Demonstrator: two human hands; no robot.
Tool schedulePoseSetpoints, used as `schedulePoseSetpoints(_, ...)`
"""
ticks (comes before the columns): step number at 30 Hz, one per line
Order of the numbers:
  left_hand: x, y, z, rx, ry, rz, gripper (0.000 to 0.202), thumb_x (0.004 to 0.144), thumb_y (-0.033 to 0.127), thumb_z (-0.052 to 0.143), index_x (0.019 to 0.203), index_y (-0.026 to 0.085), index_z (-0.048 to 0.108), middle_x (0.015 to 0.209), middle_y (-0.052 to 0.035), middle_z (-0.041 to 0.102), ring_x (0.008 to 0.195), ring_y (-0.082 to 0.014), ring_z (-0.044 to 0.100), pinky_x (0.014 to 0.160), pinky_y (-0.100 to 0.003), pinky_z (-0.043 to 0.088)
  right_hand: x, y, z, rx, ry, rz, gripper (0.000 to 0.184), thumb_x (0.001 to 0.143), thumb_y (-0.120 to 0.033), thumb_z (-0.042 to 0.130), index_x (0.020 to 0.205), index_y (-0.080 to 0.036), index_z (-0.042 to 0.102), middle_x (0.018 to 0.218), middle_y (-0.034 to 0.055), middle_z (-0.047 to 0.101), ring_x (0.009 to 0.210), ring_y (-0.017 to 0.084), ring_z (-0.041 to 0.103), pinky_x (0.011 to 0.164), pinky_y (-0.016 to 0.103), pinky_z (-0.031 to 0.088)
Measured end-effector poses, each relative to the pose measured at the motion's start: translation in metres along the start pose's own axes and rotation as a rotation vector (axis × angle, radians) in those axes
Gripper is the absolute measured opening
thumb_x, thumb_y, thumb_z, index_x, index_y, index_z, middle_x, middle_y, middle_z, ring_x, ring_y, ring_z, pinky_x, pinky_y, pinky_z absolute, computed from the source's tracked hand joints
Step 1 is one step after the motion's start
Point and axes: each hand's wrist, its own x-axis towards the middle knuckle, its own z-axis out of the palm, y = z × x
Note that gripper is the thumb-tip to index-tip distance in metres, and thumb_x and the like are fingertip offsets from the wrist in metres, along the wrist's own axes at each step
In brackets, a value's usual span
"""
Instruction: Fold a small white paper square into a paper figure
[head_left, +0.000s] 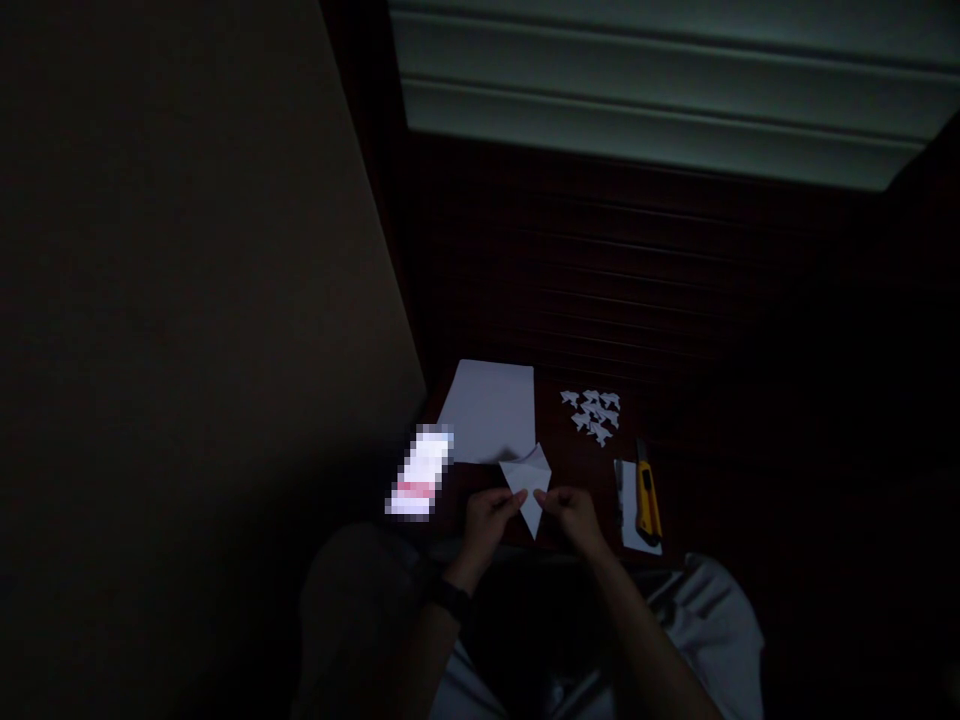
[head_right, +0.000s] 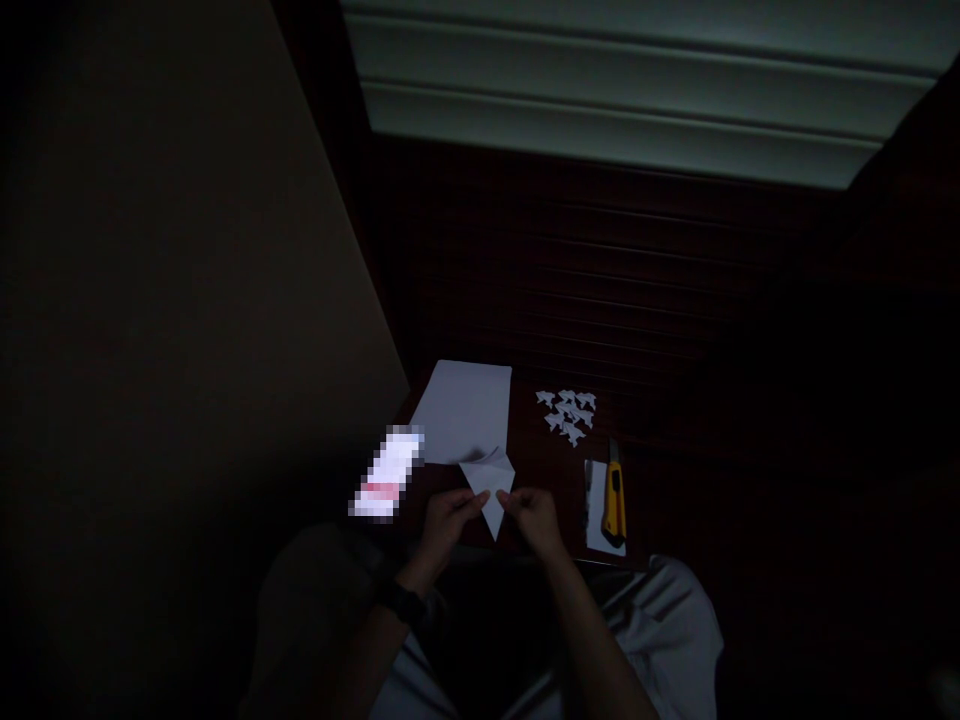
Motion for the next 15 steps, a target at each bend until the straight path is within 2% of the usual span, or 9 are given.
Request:
schedulePoseSetpoints(4,0.001,-0.0018,0.0011,0.025,0.031,0.001,0.03,0.067,0.04,0.062,0.067,0.01,0.067,0.065,-0.0046,0.066,0.062,-0.0162,0.057,0.056,-0.022,0.041,0.0012,0.0053,-0.0011,-0.081,0.032,-0.061,0.036,0.065,-0.045,0.064,0.051,-0.013,0.054,0.046,-0.0027,0.049,0.042,0.008,0.039,0.042,0.02,0.03)
schedulePoseSetpoints(9,0.0004,0.001,0.0022,0.011,0.07,0.012,0.03,0.065,0.04,0.063,0.062,0.01,0.066,0.058,-0.0026,0.062,0.055,-0.0124,0.052,0.051,-0.02,0.036,0.0018,0.008,-0.0029,-0.113,-0.035,-0.039,0.036,0.068,-0.046,0.06,0.057,-0.012,0.057,0.048,-0.0018,0.05,0.042,0.008,0.039,0.042,0.02,0.029)
schedulePoseSetpoints(12,-0.0007,0.004,0.0034,-0.027,0.074,-0.008,0.03,0.064,0.04,0.065,0.058,0.01,0.065,0.055,-0.0021,0.06,0.053,-0.0117,0.051,0.049,-0.02,0.035,0.0012,0.008,-0.0018,-0.174,0.011,-0.096,0.036,0.069,-0.046,0.06,0.054,-0.013,0.055,0.048,-0.0025,0.048,0.044,0.008,0.039,0.043,0.019,0.03)
schedulePoseSetpoints(15,-0.0011,0.0051,0.0046,-0.073,0.094,-0.032,0.03,0.063,0.04,0.065,0.062,0.01,0.066,0.059,-0.0036,0.062,0.055,-0.013,0.052,0.052,-0.02,0.037,-0.0006,0.0078,0.0009,-0.186,0.043,-0.113,0.036,0.07,-0.046,0.058,0.054,-0.014,0.055,0.049,-0.0024,0.049,0.046,0.009,0.04,0.045,0.019,0.031)
